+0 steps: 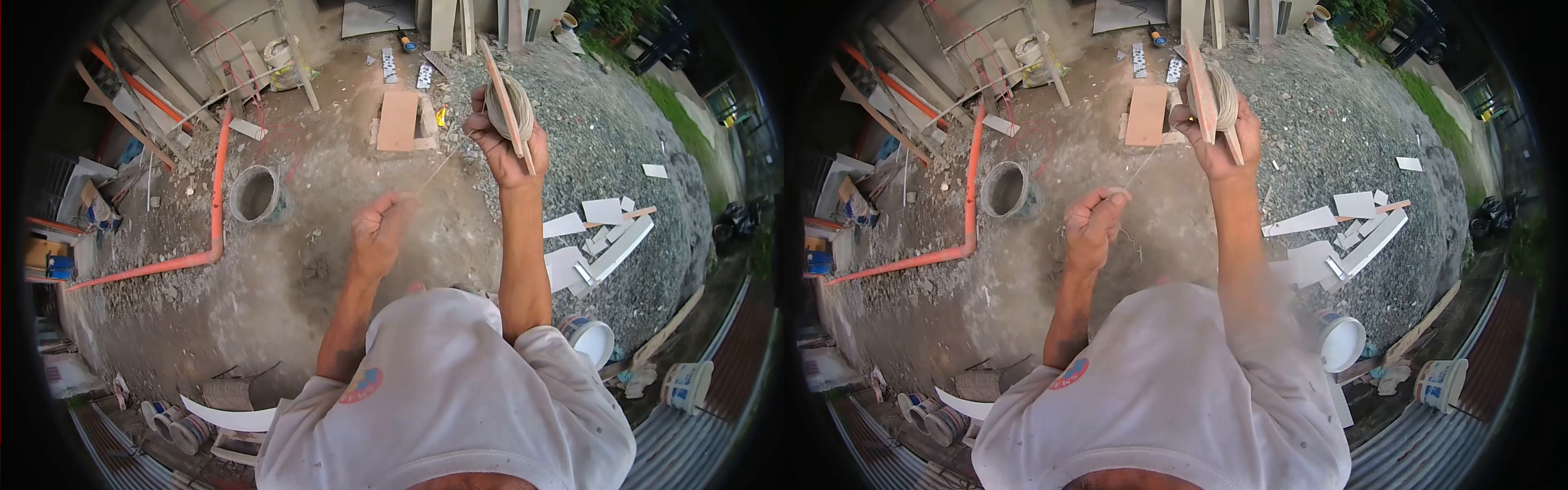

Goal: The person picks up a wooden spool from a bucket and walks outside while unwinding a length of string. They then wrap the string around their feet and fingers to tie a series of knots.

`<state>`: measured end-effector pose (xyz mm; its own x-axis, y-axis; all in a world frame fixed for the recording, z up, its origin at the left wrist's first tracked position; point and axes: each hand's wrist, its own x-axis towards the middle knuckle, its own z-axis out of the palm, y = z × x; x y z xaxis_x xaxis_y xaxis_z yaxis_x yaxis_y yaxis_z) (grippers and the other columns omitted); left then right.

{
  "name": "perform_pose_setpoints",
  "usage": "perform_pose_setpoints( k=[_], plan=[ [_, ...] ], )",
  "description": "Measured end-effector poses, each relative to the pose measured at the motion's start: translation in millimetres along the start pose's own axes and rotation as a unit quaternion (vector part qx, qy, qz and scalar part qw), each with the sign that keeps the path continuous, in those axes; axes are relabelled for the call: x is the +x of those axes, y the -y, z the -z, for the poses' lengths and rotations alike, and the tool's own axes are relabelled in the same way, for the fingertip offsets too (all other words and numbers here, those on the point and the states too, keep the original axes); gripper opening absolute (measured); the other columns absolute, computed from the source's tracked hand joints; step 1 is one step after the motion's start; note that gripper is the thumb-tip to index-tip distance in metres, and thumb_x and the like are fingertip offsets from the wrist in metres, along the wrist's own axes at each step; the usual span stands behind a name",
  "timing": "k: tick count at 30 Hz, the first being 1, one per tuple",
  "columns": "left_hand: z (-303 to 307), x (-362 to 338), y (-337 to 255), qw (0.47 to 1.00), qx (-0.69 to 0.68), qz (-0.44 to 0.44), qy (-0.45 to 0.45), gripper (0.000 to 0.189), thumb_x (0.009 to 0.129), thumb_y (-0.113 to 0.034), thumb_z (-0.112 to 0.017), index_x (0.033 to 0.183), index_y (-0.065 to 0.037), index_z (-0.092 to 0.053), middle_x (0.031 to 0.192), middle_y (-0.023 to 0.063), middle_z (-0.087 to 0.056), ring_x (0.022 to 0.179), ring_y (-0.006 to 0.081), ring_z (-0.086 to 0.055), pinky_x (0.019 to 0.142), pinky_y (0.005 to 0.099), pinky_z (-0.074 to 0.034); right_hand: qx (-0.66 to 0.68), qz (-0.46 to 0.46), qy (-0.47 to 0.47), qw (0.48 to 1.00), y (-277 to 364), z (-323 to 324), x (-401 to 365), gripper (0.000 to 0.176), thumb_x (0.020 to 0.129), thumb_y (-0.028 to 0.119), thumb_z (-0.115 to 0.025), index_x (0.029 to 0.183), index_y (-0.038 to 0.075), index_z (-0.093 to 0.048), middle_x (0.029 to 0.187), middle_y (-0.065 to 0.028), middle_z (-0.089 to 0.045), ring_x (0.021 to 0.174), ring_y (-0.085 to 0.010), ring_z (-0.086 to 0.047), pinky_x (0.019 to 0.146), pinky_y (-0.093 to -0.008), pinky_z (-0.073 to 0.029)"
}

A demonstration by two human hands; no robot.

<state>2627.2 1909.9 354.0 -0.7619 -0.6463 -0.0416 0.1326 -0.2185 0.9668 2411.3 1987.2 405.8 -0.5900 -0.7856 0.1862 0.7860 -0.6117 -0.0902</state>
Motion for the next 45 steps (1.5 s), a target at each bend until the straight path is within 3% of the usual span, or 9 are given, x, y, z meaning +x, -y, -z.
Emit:
perform_pose_setpoints(
  k=[11, 18, 27, 31, 33, 34, 37, 40, 45],
  plan=[
    [8.7, -24.7, -4.3, 0.987, 0.11, -0.104, -0.05, 0.014, 0.092, -0.013, -0.06, 0.092, -0.001, -0.068, 0.06, -0.0087, -0.045, 0.048, -0.0002, -0.032, 0.042, 0.0201, -0.023, -0.042, -0.035, 0.048, 0.997, -33.3, -4.6, 15.4, 0.042, 0.09, 0.016, -0.047, 0.121, -0.011, -0.053, 0.112, -0.0305, -0.056, 0.107, -0.0359, -0.051, 0.068, -0.0404, -0.049],
    [1.8, -56.5, -29.3, 0.967, 0.211, -0.093, -0.104, 0.016, 0.093, -0.009, -0.057, 0.094, 0.003, -0.067, 0.075, 0.0002, -0.061, 0.064, 0.0057, -0.048, 0.058, 0.0212, -0.04, 0.045, -0.096, 0.054, 0.993, -41.6, 5.4, 12.5, 0.04, 0.096, 0.019, -0.037, 0.121, -0.007, -0.054, 0.115, -0.0264, -0.06, 0.107, -0.0392, -0.056, 0.07, -0.0467, -0.046],
    [10.7, -41.6, 2.8, 0.981, 0.184, -0.036, -0.051, 0.019, 0.096, -0.014, -0.058, 0.093, 0.002, -0.068, 0.068, -0.003, -0.055, 0.062, 0.0045, -0.046, 0.056, 0.0209, -0.037, -0.185, 0.034, -0.131, 0.973, -48.0, 3.0, 15.9, 0.032, 0.099, 0.019, -0.044, 0.114, -0.006, -0.057, 0.095, -0.0156, -0.066, 0.084, -0.0257, -0.066, 0.069, -0.0399, -0.053],
    [4.1, -50.0, -0.2, 0.986, 0.163, 0.03, 0.034, 0.021, 0.096, -0.017, -0.059, 0.09, 0.002, -0.068, 0.066, -0.0042, -0.053, 0.061, 0.0041, -0.045, 0.054, 0.0208, -0.036, -0.53, 0.153, -0.099, 0.828, -26.1, 17.8, 29.5, 0.024, 0.096, 0.018, -0.051, 0.101, -0.002, -0.062, 0.092, -0.011, -0.067, 0.074, -0.0214, -0.065, 0.068, -0.0363, -0.052],
    [-0.8, -47.3, -11.7, 0.978, 0.199, 0.01, 0.068, 0.02, 0.095, -0.016, -0.061, 0.088, 0.002, -0.067, 0.066, -0.004, -0.053, 0.061, 0.0041, -0.045, 0.055, 0.0211, -0.036, -0.694, 0.198, -0.115, 0.683, -14.0, 27.1, 35.2, 0.023, 0.096, 0.02, -0.053, 0.095, -0.001, -0.062, 0.085, -0.011, -0.065, 0.068, -0.0197, -0.062, 0.062, -0.0367, -0.049],
    [1.5, -46.2, -23.1, 0.971, 0.229, -0.006, 0.075, 0.019, 0.094, -0.015, -0.062, 0.088, 0.002, -0.067, 0.067, -0.0039, -0.054, 0.061, 0.0041, -0.045, 0.055, 0.0213, -0.036, -0.785, 0.236, -0.096, 0.564, -10.4, 24.6, 30.3, 0.027, 0.096, 0.022, -0.053, 0.089, -0.003, -0.059, 0.08, -0.0188, -0.064, 0.067, -0.0289, -0.063, 0.062, -0.0398, -0.047],
    [19.6, -22.6, -63.5, 0.963, 0.229, -0.131, 0.05, 0.017, 0.09, -0.017, -0.068, 0.086, -0.001, -0.07, 0.065, -0.0065, -0.049, 0.062, 0.0045, -0.043, 0.055, 0.0228, -0.036, -0.903, 0.184, -0.014, 0.388, -0.1, 38.7, 7.4, 0.028, 0.096, 0.023, -0.054, 0.088, -0.004, -0.056, 0.08, -0.0265, -0.061, 0.071, -0.0406, -0.061, 0.066, -0.0435, -0.047],
    [47.5, 34.6, -98.0, 0.953, 0.238, -0.188, 0.016, 0.017, 0.09, -0.016, -0.07, 0.083, 0.0, -0.068, 0.065, -0.0072, -0.05, 0.061, 0.004, -0.039, 0.054, 0.0222, -0.032, -0.899, -0.057, -0.038, 0.433, -19.2, 15.1, -33.8, 0.027, 0.096, 0.024, -0.054, 0.095, -0.003, -0.057, 0.09, -0.0299, -0.062, 0.087, -0.0458, -0.06, 0.075, -0.0462, -0.046],
    [65.3, 96.7, -60.2, 0.987, 0.113, -0.091, 0.061, 0.017, 0.091, -0.018, -0.068, 0.088, -0.001, -0.067, 0.066, -0.0066, -0.052, 0.058, 0.0026, -0.041, 0.051, 0.0212, -0.033, -0.768, -0.09, 0.13, 0.621, -38.6, -24.0, -78.2, 0.029, 0.098, 0.026, -0.053, 0.106, -0.001, -0.059, 0.08, -0.0183, -0.063, 0.078, -0.0231, -0.064, 0.072, -0.035, -0.047]
  ],
)
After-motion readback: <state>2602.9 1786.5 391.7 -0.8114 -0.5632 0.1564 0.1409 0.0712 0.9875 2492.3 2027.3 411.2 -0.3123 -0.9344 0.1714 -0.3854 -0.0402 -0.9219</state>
